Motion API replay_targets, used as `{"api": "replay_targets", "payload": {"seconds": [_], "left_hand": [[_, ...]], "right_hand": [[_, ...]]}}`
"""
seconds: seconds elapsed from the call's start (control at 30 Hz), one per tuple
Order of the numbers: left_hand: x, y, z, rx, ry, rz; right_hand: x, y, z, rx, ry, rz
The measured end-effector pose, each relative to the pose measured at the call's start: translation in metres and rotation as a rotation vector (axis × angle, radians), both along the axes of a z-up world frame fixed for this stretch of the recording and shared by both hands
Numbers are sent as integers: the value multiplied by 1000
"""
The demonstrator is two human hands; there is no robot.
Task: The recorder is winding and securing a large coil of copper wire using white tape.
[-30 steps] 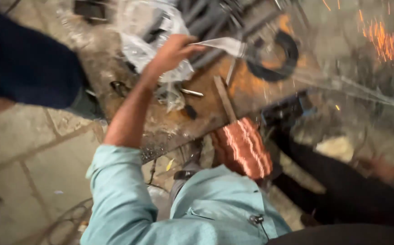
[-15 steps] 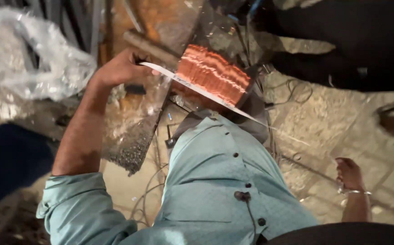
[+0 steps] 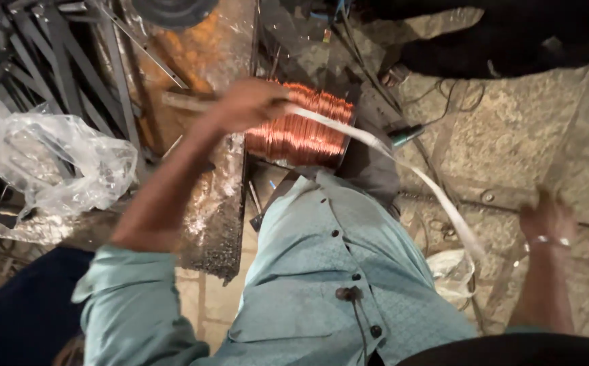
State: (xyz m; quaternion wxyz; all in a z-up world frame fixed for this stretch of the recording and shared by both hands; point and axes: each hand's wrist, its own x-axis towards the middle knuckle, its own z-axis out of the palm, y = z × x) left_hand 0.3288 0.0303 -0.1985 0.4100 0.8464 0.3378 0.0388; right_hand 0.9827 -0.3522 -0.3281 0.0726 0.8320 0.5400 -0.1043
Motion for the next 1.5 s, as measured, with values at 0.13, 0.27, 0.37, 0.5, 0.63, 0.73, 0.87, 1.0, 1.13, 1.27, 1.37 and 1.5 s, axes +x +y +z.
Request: {"api": "replay_targets", "payload": {"seconds": [0.13, 0.27, 0.37, 0.5, 0.63, 0.73, 0.87, 1.0, 1.13, 1.27, 1.37, 1.5], "left_hand": [[103, -42, -1, -98, -153, -198], [152, -47, -16, -157, -115, -241], [144, -39, -41, -175, -164, -159], [107, -39, -67, -78, -16, 174], [79, -65, -108, 33, -97, 347], [81, -78, -103, -187, 27, 410], [79, -90, -117, -190, 240, 359], [118, -106, -85, -137, 454, 49], [127, -134, -99, -7, 508, 46], [125, -138, -102, 45, 483, 108], [126, -136, -102, 42, 379, 114], [120, -135, -111, 72, 456, 98]], "right_hand": [[-184, 136, 99, 392, 619, 109], [-289, 200, 121, 339, 1102, 314], [-282, 199, 90, 193, 1201, 49], [-253, 171, 38, 139, 1067, -87], [-255, 146, -27, 164, 944, -134], [-267, 141, -43, 251, 1049, -225], [-266, 122, -60, 225, 1211, -366], [-251, 110, -50, 34, 1432, -481], [-238, 101, -47, -119, 1549, -409], [-239, 99, -60, 0, 1534, -263], [-243, 101, -64, 72, 1402, -108], [-247, 104, -60, 8, 1160, -11]]}}
